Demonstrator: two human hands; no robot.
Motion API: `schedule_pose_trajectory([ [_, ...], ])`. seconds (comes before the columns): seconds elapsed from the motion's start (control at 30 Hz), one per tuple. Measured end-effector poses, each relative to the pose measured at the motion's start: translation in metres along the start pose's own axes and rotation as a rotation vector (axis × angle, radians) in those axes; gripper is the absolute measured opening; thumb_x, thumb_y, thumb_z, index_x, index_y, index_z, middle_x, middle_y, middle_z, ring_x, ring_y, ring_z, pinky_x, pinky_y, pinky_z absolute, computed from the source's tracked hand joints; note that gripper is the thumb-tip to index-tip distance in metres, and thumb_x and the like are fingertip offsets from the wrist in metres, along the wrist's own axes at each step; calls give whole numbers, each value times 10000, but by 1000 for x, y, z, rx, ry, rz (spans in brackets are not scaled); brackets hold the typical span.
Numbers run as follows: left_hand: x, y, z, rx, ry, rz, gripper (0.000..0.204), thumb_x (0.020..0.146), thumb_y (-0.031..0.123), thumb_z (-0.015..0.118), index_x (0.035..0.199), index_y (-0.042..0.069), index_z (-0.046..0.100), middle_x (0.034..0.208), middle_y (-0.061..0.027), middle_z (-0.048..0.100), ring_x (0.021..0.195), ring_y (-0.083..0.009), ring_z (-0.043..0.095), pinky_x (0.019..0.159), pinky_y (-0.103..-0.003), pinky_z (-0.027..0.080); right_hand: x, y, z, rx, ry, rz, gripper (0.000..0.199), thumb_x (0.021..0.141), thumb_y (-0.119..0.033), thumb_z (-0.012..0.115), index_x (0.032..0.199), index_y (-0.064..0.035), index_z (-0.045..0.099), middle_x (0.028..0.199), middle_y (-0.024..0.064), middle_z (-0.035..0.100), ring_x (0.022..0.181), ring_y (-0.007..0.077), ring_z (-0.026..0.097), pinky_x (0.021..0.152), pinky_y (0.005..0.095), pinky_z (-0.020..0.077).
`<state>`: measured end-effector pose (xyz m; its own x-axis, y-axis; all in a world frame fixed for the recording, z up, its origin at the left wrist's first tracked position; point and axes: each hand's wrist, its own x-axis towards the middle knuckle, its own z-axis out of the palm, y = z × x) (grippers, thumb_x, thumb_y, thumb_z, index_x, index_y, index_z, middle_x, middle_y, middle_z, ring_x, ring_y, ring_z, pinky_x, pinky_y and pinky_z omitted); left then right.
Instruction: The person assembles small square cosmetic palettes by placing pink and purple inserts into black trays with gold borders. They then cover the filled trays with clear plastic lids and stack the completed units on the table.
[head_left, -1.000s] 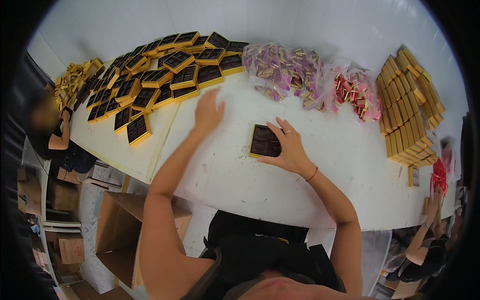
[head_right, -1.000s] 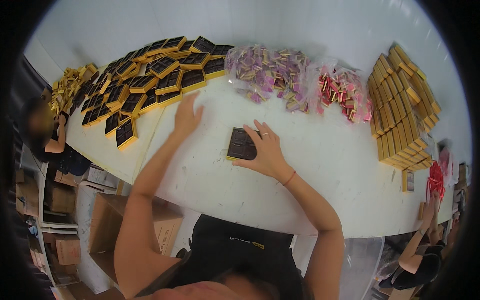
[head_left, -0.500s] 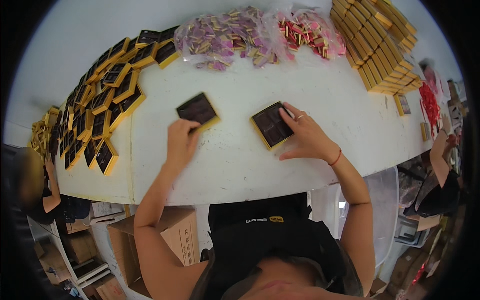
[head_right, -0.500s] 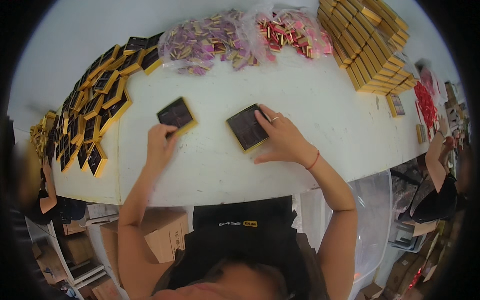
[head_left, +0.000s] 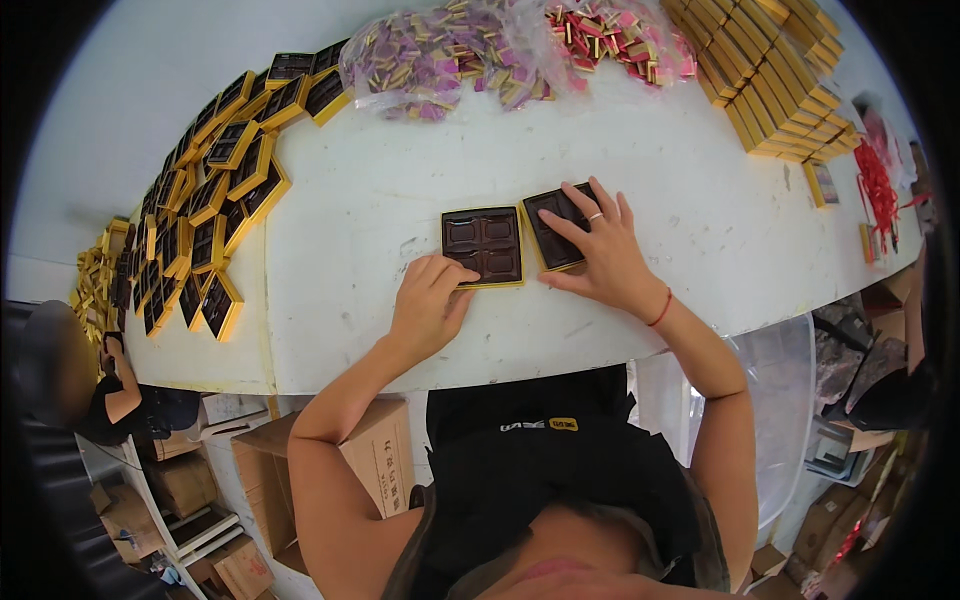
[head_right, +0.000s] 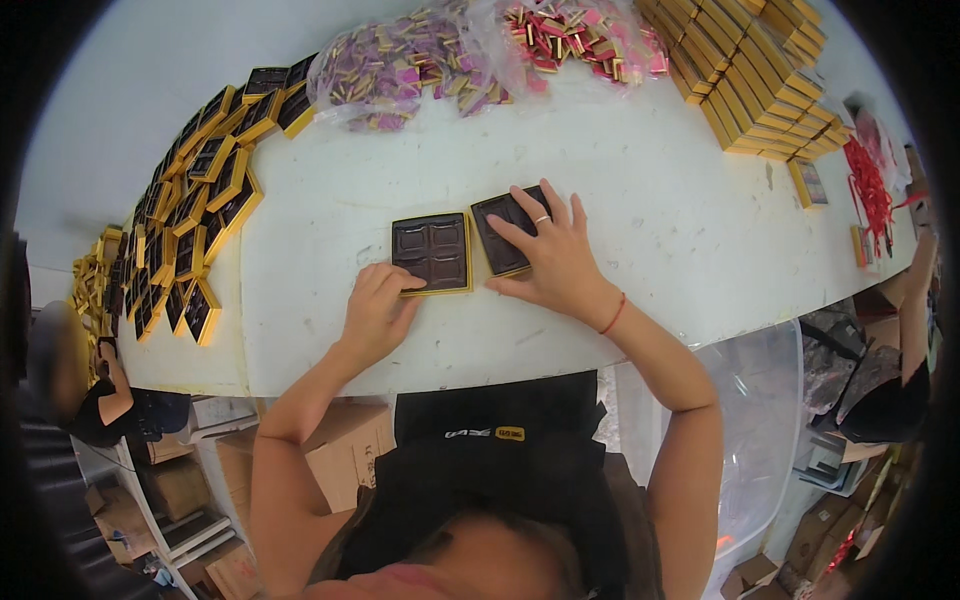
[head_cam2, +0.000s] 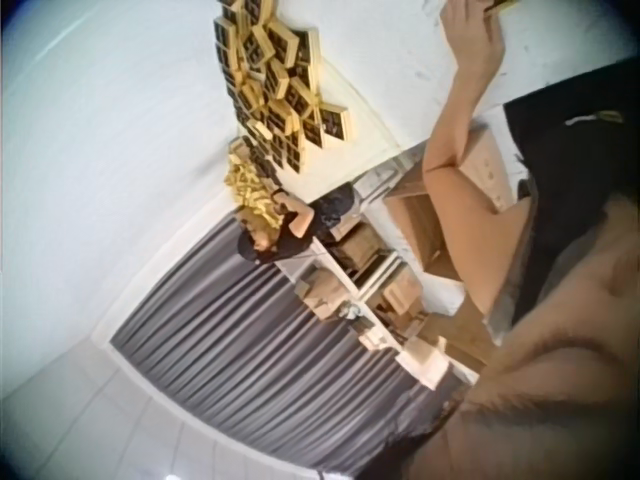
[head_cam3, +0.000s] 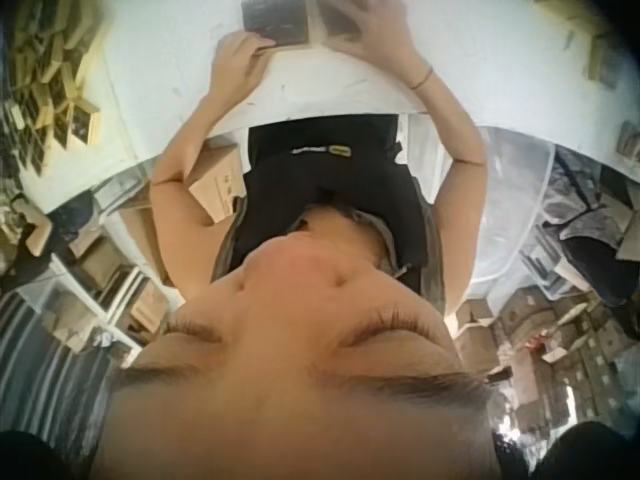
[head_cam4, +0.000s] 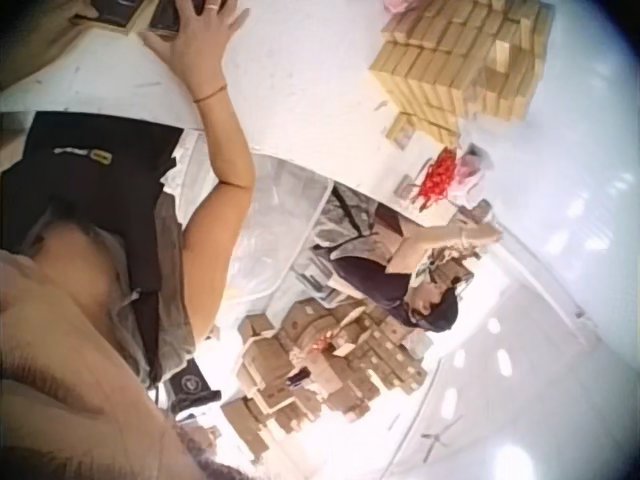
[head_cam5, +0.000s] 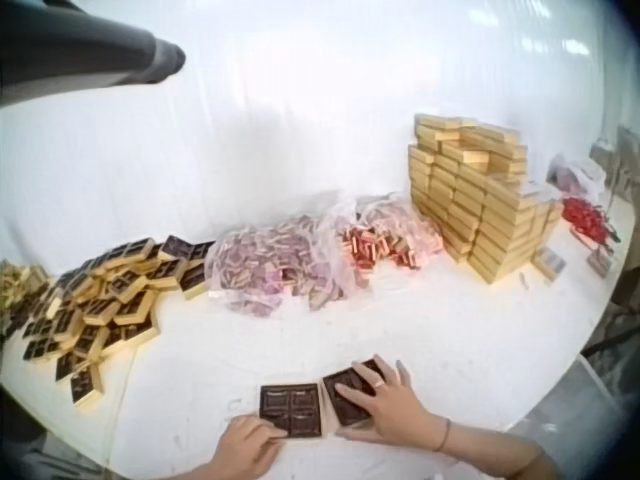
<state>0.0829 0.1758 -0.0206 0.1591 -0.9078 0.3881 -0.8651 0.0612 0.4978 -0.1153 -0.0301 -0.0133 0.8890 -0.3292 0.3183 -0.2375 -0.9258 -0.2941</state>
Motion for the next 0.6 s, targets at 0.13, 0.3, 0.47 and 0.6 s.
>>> schedule_pose_trajectory([
  [0.13,-12,3,-8,-25,76,-24,388,732,104,805,1077,59,634,1168,-107,580,1020,-308,557,916,-395,447,-11,22,-38,107,-196,-43,462,689,-89,690,1143,-172,689,1480,78,426,1459,385,213,1151,645,163],
  [0.3,-12,-6,4,-82,129,-138,529,741,154,827,1216,73,608,1320,-139,491,1107,-319,533,941,-398,472,-23,30,-35,383,-195,-74,456,676,-9,756,1098,-173,701,1398,88,486,1337,325,403,1057,466,359],
  [0.47,-4,9,9,-119,-62,-109,638,745,194,831,1309,83,554,1321,-119,501,1209,-278,498,984,-368,461,-22,5,-39,299,-227,-85,651,692,-77,777,1313,-163,602,1438,102,472,1342,312,407,1103,436,287],
  [0.6,18,-51,-41,68,215,-229,696,782,170,778,1391,58,462,1412,-147,468,1292,-308,458,1083,-402,384,-47,40,-67,715,-59,139,656,714,-121,753,1338,-42,566,1468,141,466,1375,294,396,1146,415,244],
])
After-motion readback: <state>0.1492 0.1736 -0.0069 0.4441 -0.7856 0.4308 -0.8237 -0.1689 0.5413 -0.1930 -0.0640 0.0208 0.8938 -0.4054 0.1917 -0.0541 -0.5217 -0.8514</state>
